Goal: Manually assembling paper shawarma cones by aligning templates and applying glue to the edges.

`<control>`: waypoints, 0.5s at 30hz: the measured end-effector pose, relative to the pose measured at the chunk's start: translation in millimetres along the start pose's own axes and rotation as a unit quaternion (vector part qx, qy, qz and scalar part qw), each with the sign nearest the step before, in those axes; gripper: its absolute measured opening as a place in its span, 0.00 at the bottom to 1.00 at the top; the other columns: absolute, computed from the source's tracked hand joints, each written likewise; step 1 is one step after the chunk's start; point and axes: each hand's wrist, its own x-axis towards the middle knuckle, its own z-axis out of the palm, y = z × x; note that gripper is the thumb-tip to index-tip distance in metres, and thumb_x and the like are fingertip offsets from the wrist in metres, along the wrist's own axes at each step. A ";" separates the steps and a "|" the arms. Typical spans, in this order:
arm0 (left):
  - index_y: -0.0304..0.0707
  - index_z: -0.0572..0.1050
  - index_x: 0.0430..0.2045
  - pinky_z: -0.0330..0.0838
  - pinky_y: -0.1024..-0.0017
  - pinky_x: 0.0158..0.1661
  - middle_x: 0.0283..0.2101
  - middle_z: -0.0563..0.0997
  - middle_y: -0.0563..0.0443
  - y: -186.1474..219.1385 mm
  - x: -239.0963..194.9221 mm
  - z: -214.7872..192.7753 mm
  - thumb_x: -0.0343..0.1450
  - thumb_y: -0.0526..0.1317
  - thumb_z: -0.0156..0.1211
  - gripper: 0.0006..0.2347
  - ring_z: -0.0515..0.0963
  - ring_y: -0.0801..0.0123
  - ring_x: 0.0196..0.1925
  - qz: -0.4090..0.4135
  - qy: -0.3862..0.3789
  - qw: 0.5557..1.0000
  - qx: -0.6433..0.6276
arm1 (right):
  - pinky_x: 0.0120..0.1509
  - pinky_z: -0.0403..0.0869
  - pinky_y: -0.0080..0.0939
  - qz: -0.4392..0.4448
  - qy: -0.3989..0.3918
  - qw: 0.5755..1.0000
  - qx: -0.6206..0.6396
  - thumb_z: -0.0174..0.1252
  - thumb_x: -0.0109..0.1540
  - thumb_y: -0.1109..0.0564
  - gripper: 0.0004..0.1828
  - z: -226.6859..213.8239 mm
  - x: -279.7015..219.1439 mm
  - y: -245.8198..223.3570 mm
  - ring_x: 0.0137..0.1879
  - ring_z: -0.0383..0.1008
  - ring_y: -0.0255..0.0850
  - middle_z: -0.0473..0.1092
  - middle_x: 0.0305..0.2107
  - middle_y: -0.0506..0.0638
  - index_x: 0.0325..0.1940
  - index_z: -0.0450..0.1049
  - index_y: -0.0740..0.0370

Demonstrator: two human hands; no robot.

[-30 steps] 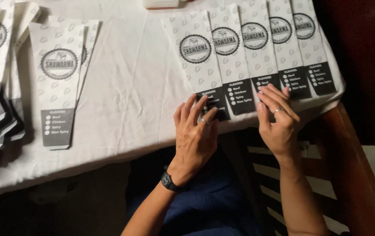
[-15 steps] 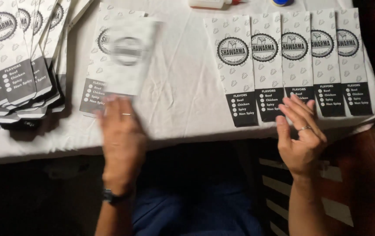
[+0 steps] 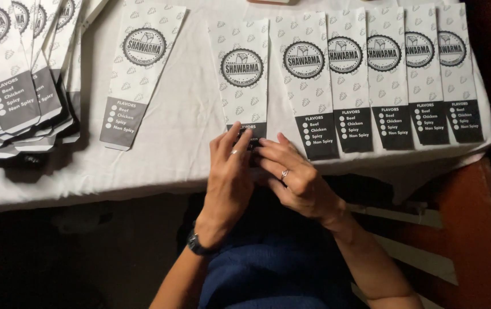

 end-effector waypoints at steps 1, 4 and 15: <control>0.22 0.73 0.55 0.71 0.52 0.57 0.58 0.73 0.27 4.1 -1.7 -11.1 0.71 0.22 0.54 0.16 0.74 0.37 0.54 -0.001 -0.003 1.000 -0.001 | 0.78 0.61 0.62 0.003 0.001 1.000 0.001 0.67 0.59 0.68 0.12 -0.7 -0.4 2.6 0.63 0.75 0.57 0.75 0.52 0.61 0.46 0.78 0.71; 0.34 0.80 0.46 0.77 0.62 0.53 0.56 0.78 0.41 6.0 -6.8 -30.7 0.70 0.28 0.61 0.11 0.81 0.50 0.53 -0.011 0.007 0.999 -0.032 | 0.78 0.59 0.60 -0.009 0.004 1.000 0.024 0.70 0.57 0.64 0.17 -4.7 0.3 12.8 0.64 0.74 0.57 0.76 0.53 0.59 0.49 0.79 0.69; 0.31 0.81 0.41 0.72 0.53 0.58 0.50 0.84 0.41 2.7 -2.6 -23.0 0.69 0.30 0.67 0.08 0.81 0.44 0.58 0.098 -0.015 0.994 0.039 | 0.74 0.67 0.63 -0.031 0.014 0.999 -0.031 0.69 0.60 0.61 0.12 -12.3 4.5 12.3 0.59 0.78 0.58 0.77 0.46 0.60 0.43 0.79 0.72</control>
